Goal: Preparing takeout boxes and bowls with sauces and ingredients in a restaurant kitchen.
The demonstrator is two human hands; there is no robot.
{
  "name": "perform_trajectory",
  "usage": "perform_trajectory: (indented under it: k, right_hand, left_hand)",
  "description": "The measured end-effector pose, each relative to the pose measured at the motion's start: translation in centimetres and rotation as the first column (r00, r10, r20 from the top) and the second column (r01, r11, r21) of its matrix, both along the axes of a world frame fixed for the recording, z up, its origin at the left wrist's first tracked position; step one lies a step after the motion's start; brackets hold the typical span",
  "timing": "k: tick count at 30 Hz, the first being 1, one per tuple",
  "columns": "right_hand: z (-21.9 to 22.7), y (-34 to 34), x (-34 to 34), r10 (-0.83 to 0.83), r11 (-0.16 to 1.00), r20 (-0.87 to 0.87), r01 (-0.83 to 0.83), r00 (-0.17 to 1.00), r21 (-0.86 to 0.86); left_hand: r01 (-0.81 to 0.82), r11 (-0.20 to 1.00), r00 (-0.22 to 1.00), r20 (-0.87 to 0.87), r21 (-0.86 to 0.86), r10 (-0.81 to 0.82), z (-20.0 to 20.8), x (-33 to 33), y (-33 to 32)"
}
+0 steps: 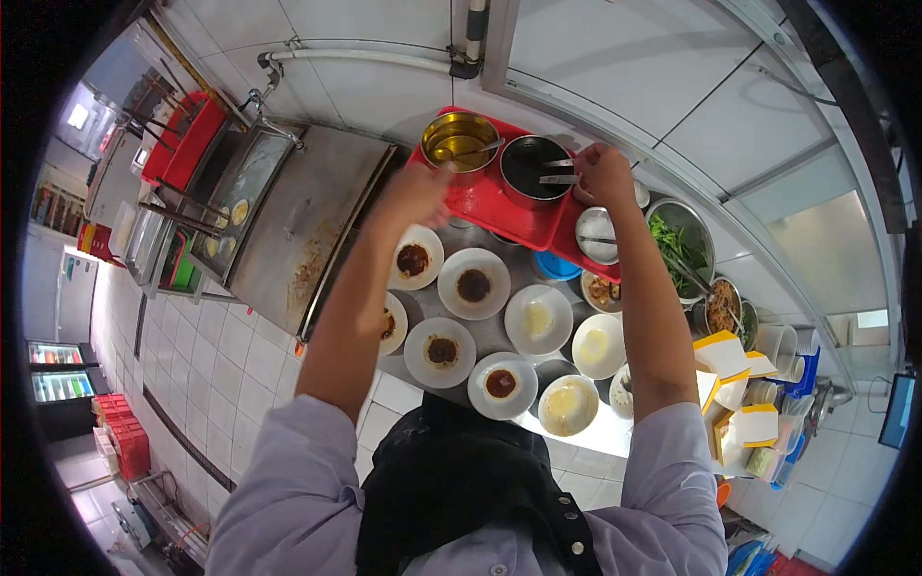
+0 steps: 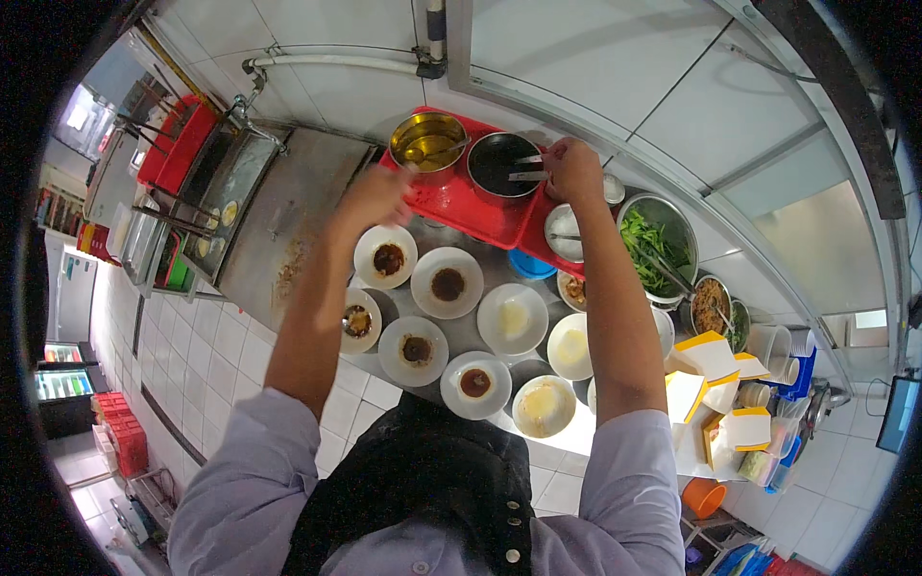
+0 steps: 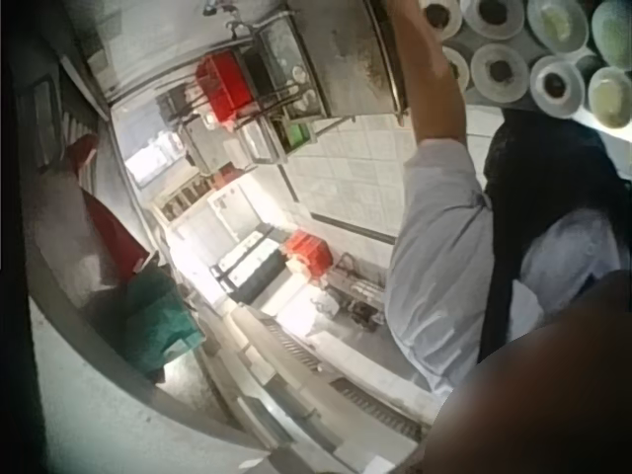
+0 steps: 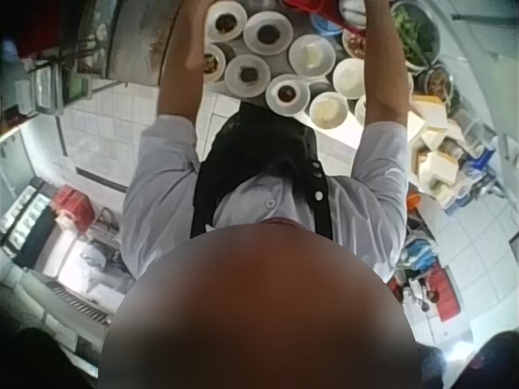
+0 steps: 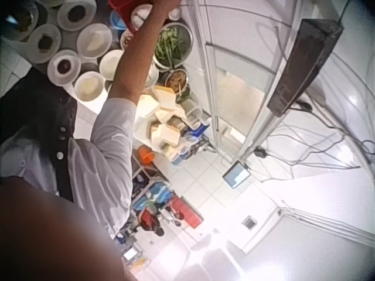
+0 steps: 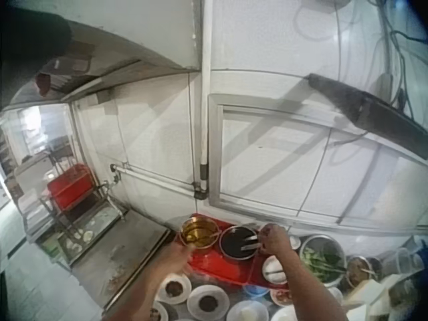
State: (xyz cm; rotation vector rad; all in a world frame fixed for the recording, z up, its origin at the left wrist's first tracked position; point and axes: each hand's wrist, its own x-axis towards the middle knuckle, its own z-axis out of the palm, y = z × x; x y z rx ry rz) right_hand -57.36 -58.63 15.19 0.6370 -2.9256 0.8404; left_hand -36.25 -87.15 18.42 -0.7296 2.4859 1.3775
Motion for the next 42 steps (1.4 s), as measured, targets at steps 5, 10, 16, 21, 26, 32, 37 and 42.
perform_trajectory:
  k: [5, 10, 16, 21, 26, 32, 37, 42]
  right_hand:
    - [-1.0, -0.6, 0.2, 0.130, 0.830, 0.492, 0.176, 0.861, -0.529]
    - [-1.7, -1.6, 1.4, 0.008, 0.885, 0.323, 0.144, 0.946, -0.443]
    - [-1.6, -0.6, 2.6, 0.016, 0.873, 0.299, 0.132, 0.954, -0.470]
    - [-0.6, 1.8, 3.1, 0.099, 0.813, 0.368, 0.138, 0.924, -0.565]
    - [1.9, 2.8, 7.1, 0.261, 0.521, 0.391, 0.213, 0.883, -0.827]
    - [4.2, 6.1, 12.6, 0.334, 0.493, 0.449, 0.252, 0.829, -0.833]
    - [4.5, 10.2, 17.6, 0.370, 0.498, 0.484, 0.270, 0.793, -0.824]
    - [2.3, 14.6, 22.3, 0.281, 0.539, 0.514, 0.310, 0.811, -0.783]
  left_hand:
    - [-0.110, 0.919, 0.994, 0.016, 0.379, 0.112, -4.3, -3.7, 7.9]
    - [-0.086, 0.889, 0.957, -0.209, 0.450, 0.199, -8.9, -7.8, 8.2]
    - [-0.097, 0.904, 0.940, -0.260, 0.417, 0.220, -7.4, -6.7, 7.9]
    - [-0.114, 0.912, 0.933, -0.273, 0.393, 0.234, -1.7, -4.4, 8.8]
    - [-0.061, 0.957, 0.947, -0.285, 0.282, 0.145, 1.3, 0.4, 9.3]
    - [-0.086, 0.921, 0.950, -0.247, 0.379, 0.191, 1.0, 7.5, 11.3]
    - [-0.111, 0.917, 0.956, -0.211, 0.384, 0.204, -1.6, 12.7, 13.2]
    - [-0.195, 0.895, 0.943, -0.174, 0.401, 0.283, -4.4, 17.2, 15.2]
